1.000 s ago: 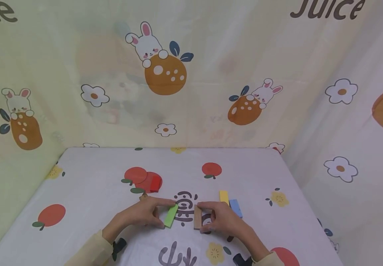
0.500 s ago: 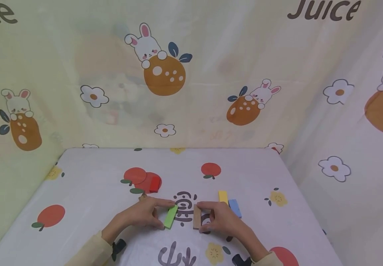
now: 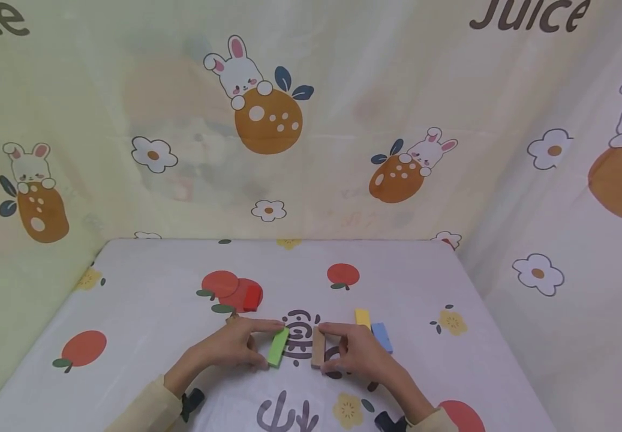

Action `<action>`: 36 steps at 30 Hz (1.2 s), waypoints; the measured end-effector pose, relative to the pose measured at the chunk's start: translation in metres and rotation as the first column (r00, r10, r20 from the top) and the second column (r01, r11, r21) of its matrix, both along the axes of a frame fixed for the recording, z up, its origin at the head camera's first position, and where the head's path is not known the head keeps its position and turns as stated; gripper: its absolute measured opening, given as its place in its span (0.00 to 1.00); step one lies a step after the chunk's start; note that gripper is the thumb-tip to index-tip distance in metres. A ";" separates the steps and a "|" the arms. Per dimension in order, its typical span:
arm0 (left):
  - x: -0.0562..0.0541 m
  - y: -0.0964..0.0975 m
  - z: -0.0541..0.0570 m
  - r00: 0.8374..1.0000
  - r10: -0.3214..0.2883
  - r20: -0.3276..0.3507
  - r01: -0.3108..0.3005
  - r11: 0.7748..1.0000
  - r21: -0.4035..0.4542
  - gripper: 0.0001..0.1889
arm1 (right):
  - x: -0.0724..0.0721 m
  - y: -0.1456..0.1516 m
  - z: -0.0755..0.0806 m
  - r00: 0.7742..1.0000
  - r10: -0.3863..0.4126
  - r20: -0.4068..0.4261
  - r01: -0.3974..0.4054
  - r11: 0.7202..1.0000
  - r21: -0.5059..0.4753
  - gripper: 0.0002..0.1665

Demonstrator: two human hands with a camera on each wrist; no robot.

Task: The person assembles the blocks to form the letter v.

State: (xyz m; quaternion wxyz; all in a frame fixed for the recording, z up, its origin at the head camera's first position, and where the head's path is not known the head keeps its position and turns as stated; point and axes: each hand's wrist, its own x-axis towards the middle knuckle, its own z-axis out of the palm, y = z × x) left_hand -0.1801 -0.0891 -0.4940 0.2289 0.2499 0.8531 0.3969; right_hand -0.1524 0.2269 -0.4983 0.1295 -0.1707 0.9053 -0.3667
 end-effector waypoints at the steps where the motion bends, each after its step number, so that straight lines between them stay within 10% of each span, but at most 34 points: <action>1: 0.001 0.000 0.000 1.000 0.007 0.002 -0.007 1.000 0.001 0.40 | 0.000 -0.001 0.000 1.000 -0.002 -0.003 0.002 1.000 0.004 0.47; 36: 0.014 0.026 -0.005 0.948 0.253 -0.195 -0.257 0.966 0.003 0.40 | 0.002 -0.014 -0.004 0.982 -0.157 -0.103 0.157 0.988 -0.003 0.47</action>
